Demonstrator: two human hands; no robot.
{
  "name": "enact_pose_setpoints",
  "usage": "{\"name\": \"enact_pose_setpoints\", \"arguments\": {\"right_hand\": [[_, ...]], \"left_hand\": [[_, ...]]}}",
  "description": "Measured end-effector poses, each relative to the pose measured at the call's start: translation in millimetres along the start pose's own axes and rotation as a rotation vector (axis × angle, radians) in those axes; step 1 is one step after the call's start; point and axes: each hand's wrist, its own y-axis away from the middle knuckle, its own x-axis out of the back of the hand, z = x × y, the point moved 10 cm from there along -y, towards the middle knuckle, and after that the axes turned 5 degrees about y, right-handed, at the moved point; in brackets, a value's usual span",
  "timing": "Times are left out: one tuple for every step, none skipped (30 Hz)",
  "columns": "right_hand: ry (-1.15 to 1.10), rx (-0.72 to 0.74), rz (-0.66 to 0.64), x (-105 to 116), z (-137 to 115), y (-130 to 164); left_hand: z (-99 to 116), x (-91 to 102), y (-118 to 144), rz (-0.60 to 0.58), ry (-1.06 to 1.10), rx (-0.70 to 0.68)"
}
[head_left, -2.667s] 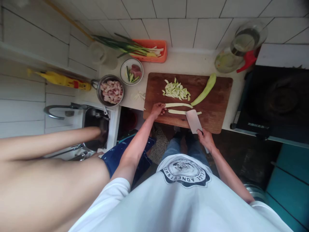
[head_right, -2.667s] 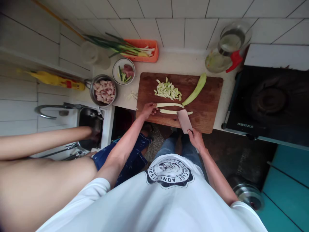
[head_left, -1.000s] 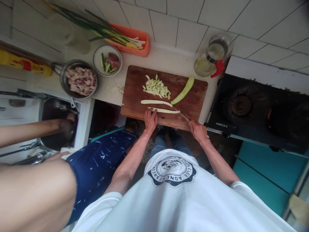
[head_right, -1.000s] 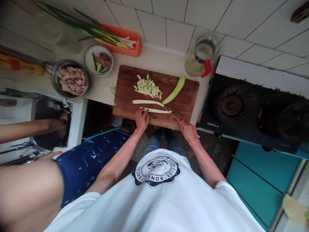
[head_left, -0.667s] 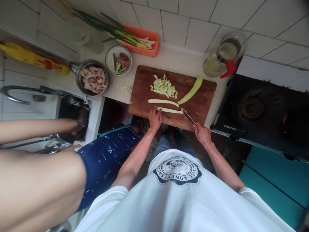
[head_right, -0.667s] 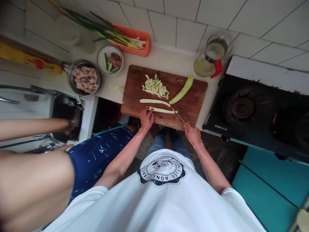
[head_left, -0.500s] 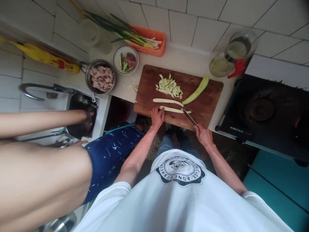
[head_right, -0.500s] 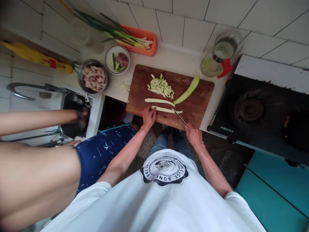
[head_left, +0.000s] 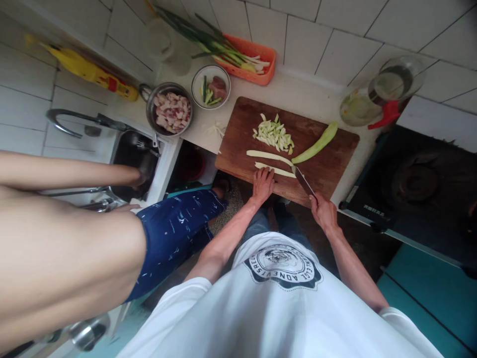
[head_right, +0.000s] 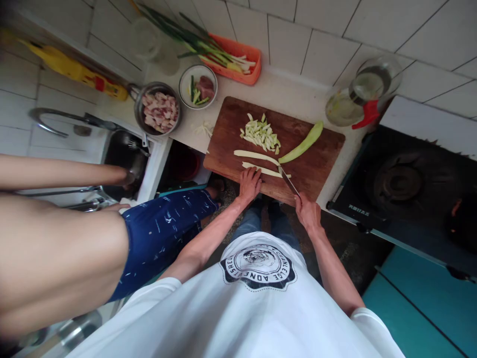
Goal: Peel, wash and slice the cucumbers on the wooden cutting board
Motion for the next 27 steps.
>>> {"name": "enact_pose_setpoints", "arguments": {"right_hand": [[0.004,-0.002,-0.005,1,0,0],[0.014,-0.007,-0.014,1,1,-1],[0.029,-0.014,-0.025,1,2,-1],[0.045,-0.020,-0.036,0,3,-1],[0.060,-0.022,-0.046,0,3,-2],[0.072,-0.019,-0.052,0,3,-2],[0.082,-0.010,-0.055,1,2,-3],[0.091,0.003,-0.057,2,0,-4],[0.103,0.017,-0.060,3,-2,-6],[0.119,0.030,-0.068,5,-6,-8],[0.136,0.046,-0.083,6,-10,-11],[0.154,0.066,-0.102,8,-17,-16],[0.172,0.095,-0.123,10,-25,-21],[0.190,0.133,-0.141,12,-36,-26],[0.208,0.179,-0.153,15,-48,-33],[0.228,0.230,-0.158,18,-62,-39],[0.250,0.280,-0.160,20,-75,-45],[0.273,0.326,-0.161,21,-89,-52],[0.296,0.364,-0.164,22,-101,-58],[0.317,0.393,-0.166,22,-113,-63],[0.336,0.414,-0.171,22,-122,-69],[0.353,0.429,-0.176,21,-131,-73],[0.366,0.439,-0.179,20,-138,-77],[0.374,0.447,-0.182,19,-143,-80],[0.374,0.453,-0.182,19,-146,-82],[0.366,0.453,-0.178,19,-147,-83],[0.351,0.444,-0.170,20,-145,-83]], "left_hand": [[4,-1.8,0,-0.003,0.000,-0.011],[6,-3.2,0,-0.007,0.002,-0.022],[7,-3.8,0,-0.010,0.003,-0.028],[6,-3.4,-1,-0.008,0.004,-0.029],[3,-1.8,-1,-0.001,0.005,-0.023],[-1,0.9,-1,0.012,0.008,-0.013],[-7,4.2,-1,0.029,0.012,0.000],[-14,7.7,-1,0.047,0.020,0.015],[-20,11.1,-1,0.067,0.030,0.031],[-27,13.9,0,0.087,0.043,0.047],[-34,16.3,2,0.111,0.056,0.064],[-40,18.2,3,0.138,0.071,0.084],[-45,19.6,6,0.170,0.087,0.105],[-50,20.4,8,0.205,0.105,0.128],[-54,20.4,11,0.239,0.125,0.153],[-57,19.5,14,0.271,0.147,0.177],[-59,18.2,16,0.299,0.170,0.200],[-60,16.5,17,0.323,0.194,0.220],[-60,14.8,18,0.343,0.214,0.237],[-60,13.3,19,0.358,0.230,0.252],[-59,12.1,18,0.366,0.237,0.268],[-58,11.2,18,0.367,0.235,0.284],[-57,10.7,17,0.361,0.226,0.299],[-55,10.6,17,0.351,0.214,0.315],[-55,11.0,16,0.340,0.203,0.330],[-54,11.8,16,0.329,0.196,0.344],[-53,13.2,16,0.320,0.194,0.352]]}}
